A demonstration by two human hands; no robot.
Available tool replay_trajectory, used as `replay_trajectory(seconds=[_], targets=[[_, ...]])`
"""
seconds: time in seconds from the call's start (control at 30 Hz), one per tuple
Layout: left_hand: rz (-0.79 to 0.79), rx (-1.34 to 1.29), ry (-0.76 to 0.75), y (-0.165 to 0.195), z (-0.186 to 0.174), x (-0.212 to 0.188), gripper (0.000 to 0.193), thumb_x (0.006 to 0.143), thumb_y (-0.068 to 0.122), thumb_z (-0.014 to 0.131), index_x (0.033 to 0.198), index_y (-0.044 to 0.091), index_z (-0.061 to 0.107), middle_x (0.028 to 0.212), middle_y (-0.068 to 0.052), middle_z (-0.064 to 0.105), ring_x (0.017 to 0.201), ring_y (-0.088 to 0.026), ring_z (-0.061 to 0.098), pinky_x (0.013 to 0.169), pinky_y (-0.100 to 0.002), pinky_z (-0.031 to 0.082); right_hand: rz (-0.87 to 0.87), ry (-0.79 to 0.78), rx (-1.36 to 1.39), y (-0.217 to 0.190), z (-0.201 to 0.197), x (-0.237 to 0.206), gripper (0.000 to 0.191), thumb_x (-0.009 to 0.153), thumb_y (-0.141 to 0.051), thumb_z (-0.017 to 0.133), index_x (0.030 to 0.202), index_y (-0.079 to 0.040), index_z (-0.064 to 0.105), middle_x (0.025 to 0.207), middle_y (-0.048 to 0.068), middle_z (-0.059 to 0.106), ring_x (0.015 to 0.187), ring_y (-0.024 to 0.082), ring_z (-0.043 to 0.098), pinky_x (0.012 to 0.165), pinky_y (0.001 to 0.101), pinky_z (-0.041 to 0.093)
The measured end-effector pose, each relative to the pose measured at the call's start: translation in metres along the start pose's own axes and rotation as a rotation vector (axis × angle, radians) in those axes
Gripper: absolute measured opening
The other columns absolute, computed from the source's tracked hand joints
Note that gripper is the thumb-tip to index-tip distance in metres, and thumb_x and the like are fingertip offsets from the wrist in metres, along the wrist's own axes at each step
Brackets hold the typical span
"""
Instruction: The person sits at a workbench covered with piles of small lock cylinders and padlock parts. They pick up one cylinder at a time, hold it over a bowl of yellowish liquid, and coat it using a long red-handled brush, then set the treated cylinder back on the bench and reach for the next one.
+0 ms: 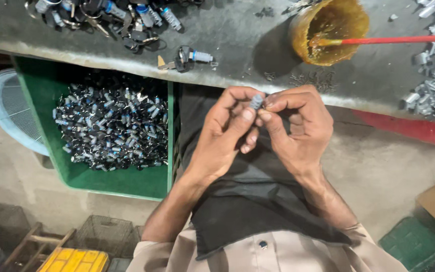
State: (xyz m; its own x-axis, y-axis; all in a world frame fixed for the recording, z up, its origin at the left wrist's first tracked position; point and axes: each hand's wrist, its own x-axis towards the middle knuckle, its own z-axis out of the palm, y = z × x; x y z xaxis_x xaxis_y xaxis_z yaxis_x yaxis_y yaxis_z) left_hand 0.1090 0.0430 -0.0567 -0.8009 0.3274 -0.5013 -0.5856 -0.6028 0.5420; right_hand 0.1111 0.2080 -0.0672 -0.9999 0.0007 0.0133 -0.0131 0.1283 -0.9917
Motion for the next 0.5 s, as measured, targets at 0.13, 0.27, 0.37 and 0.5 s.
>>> replay_trajectory(seconds=[0.13,0.27,0.37,0.5], targets=[[0.036,0.074,-0.012,-0.004,0.003,-0.001,0.023,0.111,0.014,0.058,0.131,0.003,0.055,0.102,-0.004,0.058,0.072,-0.006,0.049,0.059,-0.020,0.039,0.015,0.045,-0.048,-0.004,0.001,-0.005,0.016,0.102,0.006,0.076,0.108,0.002,0.063,0.109,0.010,0.063,0.099,0.014,0.065,0.089,0.0246,0.055],[0.036,0.108,-0.033,0.002,0.005,-0.002,0.023,0.111,0.016,0.059,0.130,0.003,0.055,0.104,-0.004,0.059,0.073,-0.006,0.050,0.059,-0.021,0.040,0.031,0.063,0.009,-0.004,0.001,-0.009,0.016,0.103,0.005,0.077,0.106,0.002,0.061,0.111,0.010,0.062,0.100,0.013,0.065,0.090,0.0240,0.056],[0.038,0.097,-0.037,0.004,0.006,-0.002,0.025,0.110,0.018,0.060,0.129,0.003,0.056,0.106,-0.004,0.060,0.075,-0.006,0.051,0.059,-0.021,0.042,0.047,0.058,0.098,-0.001,0.001,-0.010,0.017,0.104,0.004,0.076,0.110,0.001,0.061,0.112,0.009,0.060,0.101,0.012,0.065,0.090,0.0239,0.057],[0.025,0.078,-0.034,0.003,0.004,-0.003,0.027,0.110,0.019,0.062,0.130,0.001,0.060,0.102,-0.004,0.060,0.077,-0.007,0.052,0.061,-0.021,0.043,0.108,0.032,0.228,0.002,0.000,-0.013,0.014,0.105,0.004,0.072,0.112,0.002,0.059,0.115,0.009,0.058,0.103,0.012,0.062,0.092,0.0243,0.057]])
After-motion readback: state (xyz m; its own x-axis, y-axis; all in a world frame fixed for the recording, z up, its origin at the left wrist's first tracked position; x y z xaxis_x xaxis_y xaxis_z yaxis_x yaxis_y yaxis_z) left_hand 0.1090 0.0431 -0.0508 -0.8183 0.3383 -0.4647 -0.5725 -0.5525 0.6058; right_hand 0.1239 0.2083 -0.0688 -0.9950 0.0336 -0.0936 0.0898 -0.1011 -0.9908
